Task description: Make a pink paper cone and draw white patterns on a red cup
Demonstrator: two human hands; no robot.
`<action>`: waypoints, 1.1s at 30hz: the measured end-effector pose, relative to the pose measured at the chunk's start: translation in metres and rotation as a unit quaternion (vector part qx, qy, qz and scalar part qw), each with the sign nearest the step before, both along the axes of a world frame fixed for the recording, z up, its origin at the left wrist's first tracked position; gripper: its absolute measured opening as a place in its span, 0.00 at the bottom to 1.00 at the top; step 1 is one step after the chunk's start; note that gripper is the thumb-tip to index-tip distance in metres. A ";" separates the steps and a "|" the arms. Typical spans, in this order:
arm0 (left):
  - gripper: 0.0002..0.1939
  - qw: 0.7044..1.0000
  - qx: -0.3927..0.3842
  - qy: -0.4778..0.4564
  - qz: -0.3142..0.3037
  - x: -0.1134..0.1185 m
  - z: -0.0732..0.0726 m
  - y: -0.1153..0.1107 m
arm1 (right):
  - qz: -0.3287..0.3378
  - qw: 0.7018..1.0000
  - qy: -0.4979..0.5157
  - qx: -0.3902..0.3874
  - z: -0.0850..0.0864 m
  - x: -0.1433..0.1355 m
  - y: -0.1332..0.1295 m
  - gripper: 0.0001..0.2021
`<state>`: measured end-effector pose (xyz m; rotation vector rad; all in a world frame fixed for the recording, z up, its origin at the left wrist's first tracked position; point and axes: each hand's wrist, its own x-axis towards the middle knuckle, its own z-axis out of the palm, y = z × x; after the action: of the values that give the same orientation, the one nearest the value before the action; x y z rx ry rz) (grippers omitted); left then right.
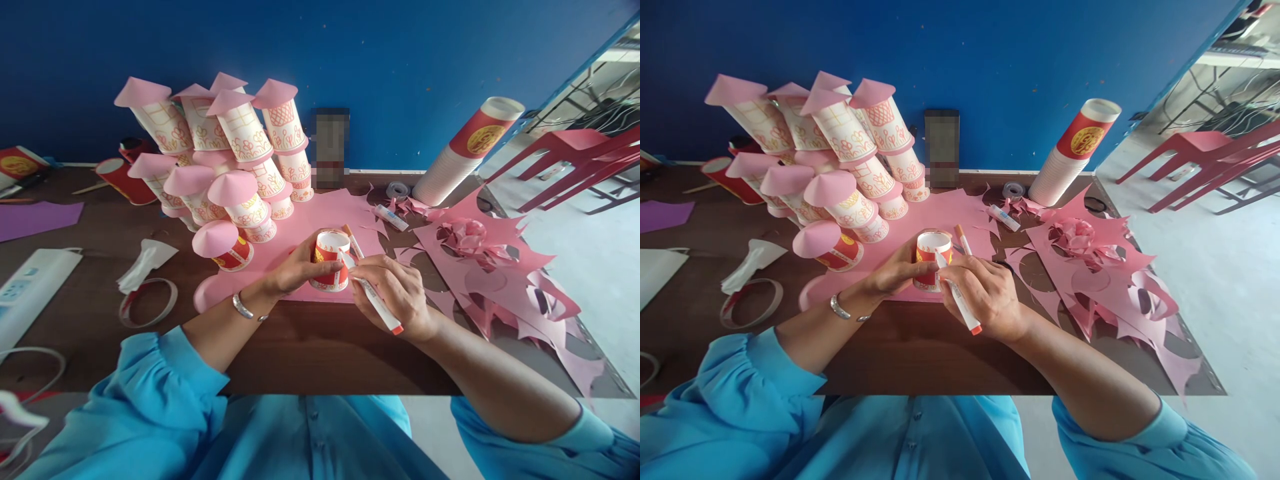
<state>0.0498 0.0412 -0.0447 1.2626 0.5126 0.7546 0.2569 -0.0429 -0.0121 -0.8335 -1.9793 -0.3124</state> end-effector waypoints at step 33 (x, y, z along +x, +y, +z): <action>0.34 1.000 0.006 -0.009 -0.010 0.000 -0.003 0.003 | 0.013 1.000 -0.017 -0.017 0.005 0.001 -0.001 0.10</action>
<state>0.0496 0.0442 -0.0478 1.2690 0.4817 0.7527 0.2581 -0.0435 -0.0075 -0.8276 -2.0308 -0.2798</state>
